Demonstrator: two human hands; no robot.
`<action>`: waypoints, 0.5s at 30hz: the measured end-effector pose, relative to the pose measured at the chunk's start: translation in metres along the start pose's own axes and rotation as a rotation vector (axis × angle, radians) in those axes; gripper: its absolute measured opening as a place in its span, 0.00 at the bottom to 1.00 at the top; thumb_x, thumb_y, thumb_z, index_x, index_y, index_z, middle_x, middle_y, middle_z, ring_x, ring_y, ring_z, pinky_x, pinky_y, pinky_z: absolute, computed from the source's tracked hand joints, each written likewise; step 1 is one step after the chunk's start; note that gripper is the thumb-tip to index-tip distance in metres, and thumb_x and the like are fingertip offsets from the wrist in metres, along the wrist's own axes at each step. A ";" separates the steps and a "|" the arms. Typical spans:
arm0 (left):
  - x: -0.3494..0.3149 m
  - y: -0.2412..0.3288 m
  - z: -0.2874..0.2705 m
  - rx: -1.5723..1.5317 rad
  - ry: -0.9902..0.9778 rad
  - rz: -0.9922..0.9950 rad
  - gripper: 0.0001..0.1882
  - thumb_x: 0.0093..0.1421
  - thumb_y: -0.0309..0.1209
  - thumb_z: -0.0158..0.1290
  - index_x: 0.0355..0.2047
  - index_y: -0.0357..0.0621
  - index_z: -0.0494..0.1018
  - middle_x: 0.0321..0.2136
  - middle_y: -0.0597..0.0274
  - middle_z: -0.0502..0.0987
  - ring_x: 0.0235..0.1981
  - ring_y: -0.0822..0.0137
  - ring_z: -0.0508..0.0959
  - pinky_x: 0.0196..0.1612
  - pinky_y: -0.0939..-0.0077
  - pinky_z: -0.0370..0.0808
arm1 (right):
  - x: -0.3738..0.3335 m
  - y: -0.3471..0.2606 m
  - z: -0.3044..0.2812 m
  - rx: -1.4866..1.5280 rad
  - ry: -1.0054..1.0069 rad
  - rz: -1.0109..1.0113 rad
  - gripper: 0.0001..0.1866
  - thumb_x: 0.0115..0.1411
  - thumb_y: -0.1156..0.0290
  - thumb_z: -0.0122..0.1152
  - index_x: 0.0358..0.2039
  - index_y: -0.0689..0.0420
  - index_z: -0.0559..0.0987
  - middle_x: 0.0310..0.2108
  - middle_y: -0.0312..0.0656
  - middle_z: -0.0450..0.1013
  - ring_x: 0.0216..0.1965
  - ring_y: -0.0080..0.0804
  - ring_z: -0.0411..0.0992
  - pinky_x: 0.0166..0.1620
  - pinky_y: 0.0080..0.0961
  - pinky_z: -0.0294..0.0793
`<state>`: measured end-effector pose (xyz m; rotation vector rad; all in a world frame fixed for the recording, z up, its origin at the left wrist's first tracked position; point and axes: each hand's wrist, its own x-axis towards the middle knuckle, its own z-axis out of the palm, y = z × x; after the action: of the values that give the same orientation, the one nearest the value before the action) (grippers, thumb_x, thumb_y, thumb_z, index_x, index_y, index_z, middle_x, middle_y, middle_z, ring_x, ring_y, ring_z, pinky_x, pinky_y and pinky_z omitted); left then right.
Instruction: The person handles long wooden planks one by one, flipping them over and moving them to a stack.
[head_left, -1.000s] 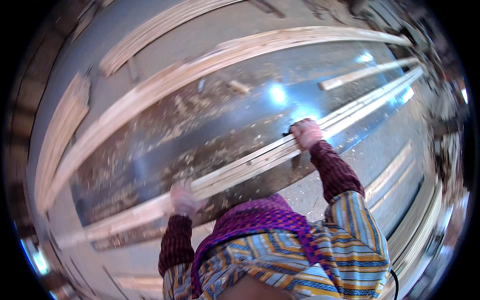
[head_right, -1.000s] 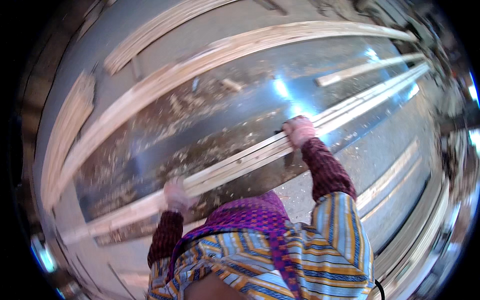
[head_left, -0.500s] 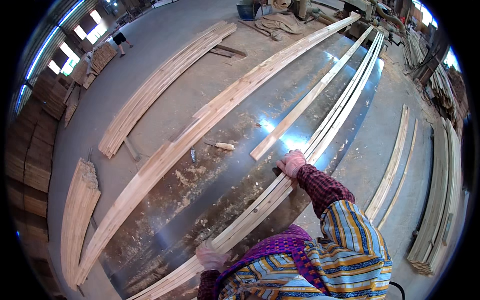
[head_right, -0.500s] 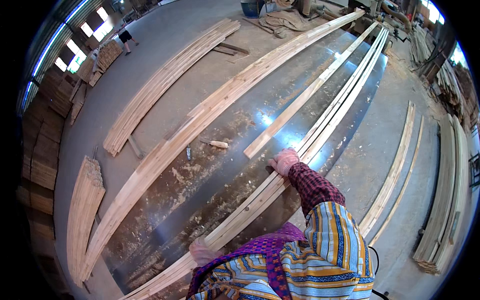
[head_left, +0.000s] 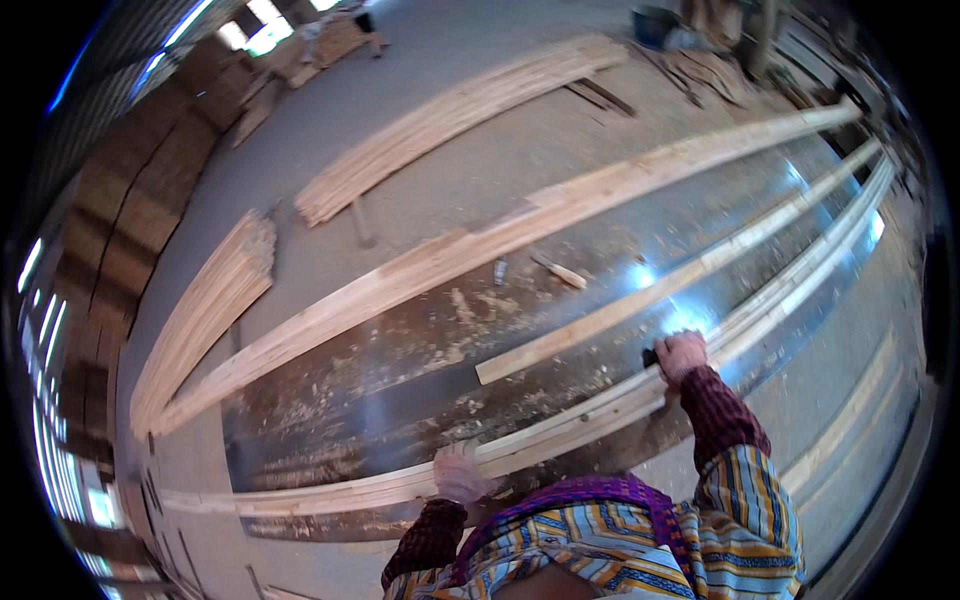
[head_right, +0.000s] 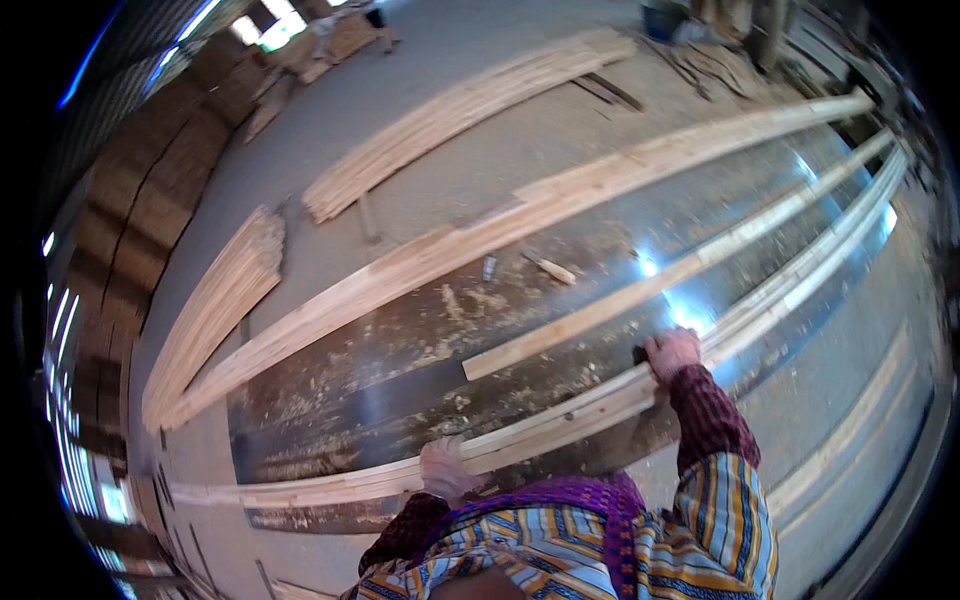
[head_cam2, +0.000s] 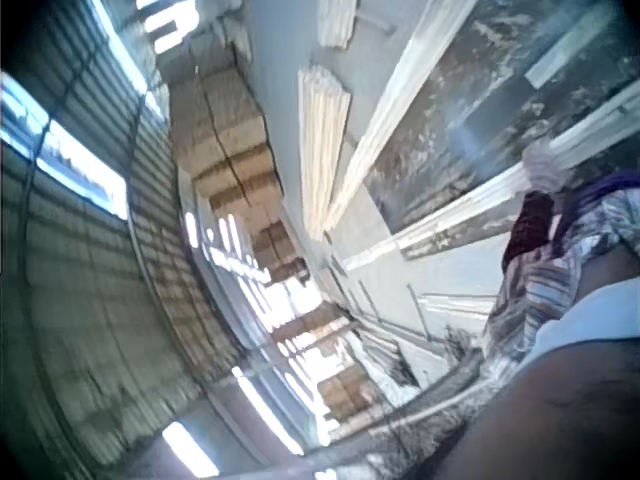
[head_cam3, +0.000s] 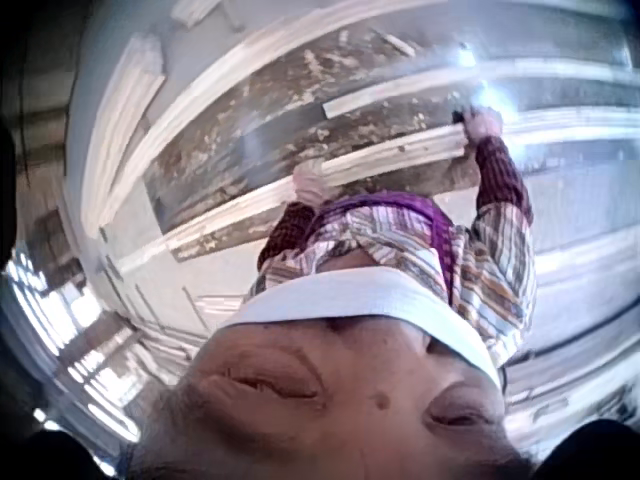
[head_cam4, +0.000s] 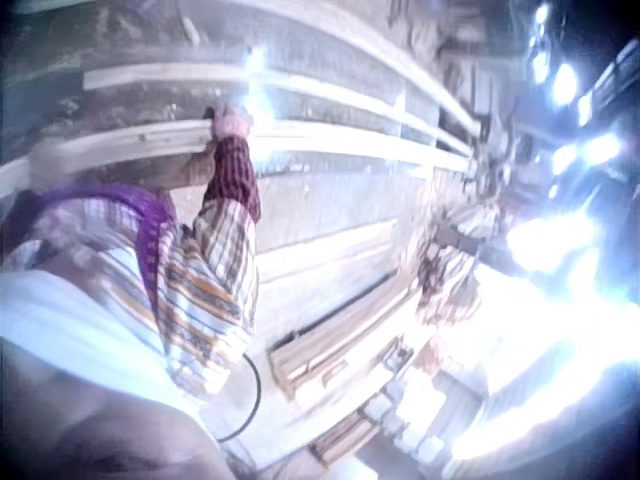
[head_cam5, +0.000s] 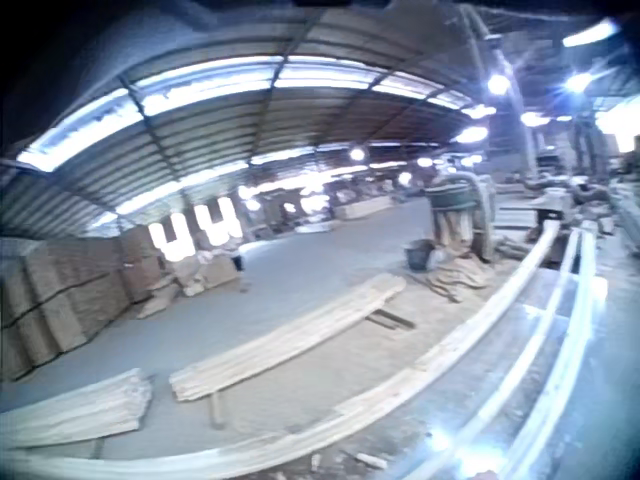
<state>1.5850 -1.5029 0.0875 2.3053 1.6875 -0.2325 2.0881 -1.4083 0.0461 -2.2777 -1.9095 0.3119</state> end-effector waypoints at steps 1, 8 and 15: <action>-0.004 0.004 -0.005 0.041 0.096 0.010 0.53 0.43 0.66 0.67 0.60 0.42 0.70 0.52 0.51 0.74 0.56 0.52 0.73 0.59 0.55 0.68 | 0.001 -0.002 0.003 -0.008 -0.004 -0.012 0.23 0.68 0.49 0.51 0.32 0.53 0.86 0.35 0.45 0.81 0.45 0.49 0.75 0.56 0.46 0.68; -0.003 -0.003 0.004 0.109 -0.003 -0.021 0.54 0.45 0.68 0.64 0.62 0.40 0.69 0.54 0.52 0.74 0.58 0.54 0.71 0.63 0.58 0.65 | 0.013 0.010 0.020 -0.102 -0.001 -0.044 0.25 0.68 0.48 0.51 0.29 0.53 0.87 0.33 0.46 0.82 0.42 0.50 0.76 0.55 0.46 0.69; -0.004 0.002 -0.001 0.123 -0.044 -0.034 0.53 0.48 0.70 0.59 0.62 0.40 0.68 0.56 0.51 0.73 0.60 0.55 0.71 0.64 0.60 0.62 | 0.010 -0.005 0.010 0.017 0.009 -0.042 0.22 0.67 0.50 0.55 0.32 0.52 0.87 0.35 0.49 0.82 0.43 0.52 0.78 0.51 0.47 0.75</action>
<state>1.5860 -1.5070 0.0895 2.3410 1.7369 -0.4012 2.0826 -1.3979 0.0369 -2.2209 -1.9400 0.3112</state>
